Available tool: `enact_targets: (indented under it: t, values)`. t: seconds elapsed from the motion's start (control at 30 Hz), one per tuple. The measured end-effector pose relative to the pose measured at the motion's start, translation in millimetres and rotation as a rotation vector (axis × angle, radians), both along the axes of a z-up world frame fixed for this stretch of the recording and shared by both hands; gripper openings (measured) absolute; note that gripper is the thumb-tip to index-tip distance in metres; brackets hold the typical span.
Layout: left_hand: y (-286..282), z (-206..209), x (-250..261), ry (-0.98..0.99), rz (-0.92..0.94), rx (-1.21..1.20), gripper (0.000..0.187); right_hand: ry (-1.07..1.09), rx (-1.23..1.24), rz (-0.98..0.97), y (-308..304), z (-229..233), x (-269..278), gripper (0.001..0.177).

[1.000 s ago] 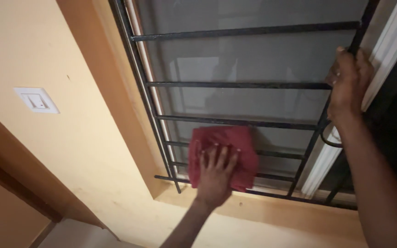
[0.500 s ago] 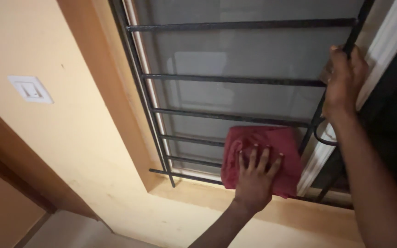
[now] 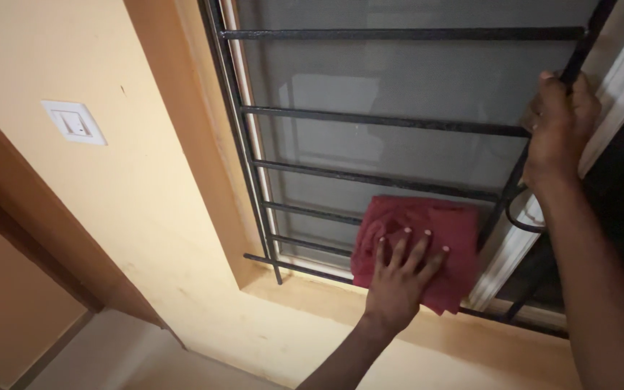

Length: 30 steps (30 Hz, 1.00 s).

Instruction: The person is wiping the metal bars and glass of a window using a red cloth.

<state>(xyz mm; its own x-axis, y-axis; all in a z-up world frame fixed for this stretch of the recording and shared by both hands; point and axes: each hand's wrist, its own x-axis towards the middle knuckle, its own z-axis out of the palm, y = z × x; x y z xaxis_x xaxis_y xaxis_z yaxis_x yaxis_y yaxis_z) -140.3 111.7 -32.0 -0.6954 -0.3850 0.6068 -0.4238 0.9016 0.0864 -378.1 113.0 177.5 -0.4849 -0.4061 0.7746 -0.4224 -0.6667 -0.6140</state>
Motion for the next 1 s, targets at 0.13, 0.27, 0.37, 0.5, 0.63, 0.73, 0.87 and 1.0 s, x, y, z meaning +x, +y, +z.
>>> enact_targets:
  t: [0.13, 0.27, 0.37, 0.5, 0.63, 0.73, 0.87, 1.0]
  values:
    - [-10, -21, 8, -0.101, 0.062, -0.066, 0.076, -0.004, -0.011, 0.039, -2, 1, -3, 0.023]
    - [-33, -57, 21, -0.173, 0.149, -0.163, 0.083, 0.002, -0.011, 0.023, -4, -2, -6, 0.026]
    - [-52, -82, 43, -0.244, 0.188, -0.062, 0.087, 0.018, -0.011, -0.010, -4, -7, -11, 0.020]
    - [-75, -97, 81, -0.328, 0.248, 0.137, 0.094, 0.031, -0.009, -0.057, -9, -14, -20, 0.018]
    - [-101, -109, 118, -0.332, 0.439, 0.009, 0.100, 0.047, 0.015, -0.209, -4, -11, -8, 0.015]
    - [-119, -107, 137, -0.178, 0.438, 0.039, 0.095, 0.028, 0.012, -0.214, -7, -10, -11, 0.014]
    - [-123, -94, 151, -0.059, 0.316, 0.065, 0.094, 0.023, -0.038, -0.171, -9, -18, -18, 0.022]
    - [-120, -75, 148, -0.094, 0.331, 0.110, 0.097, -0.030, -0.045, -0.123, -1, -11, -12, 0.021]
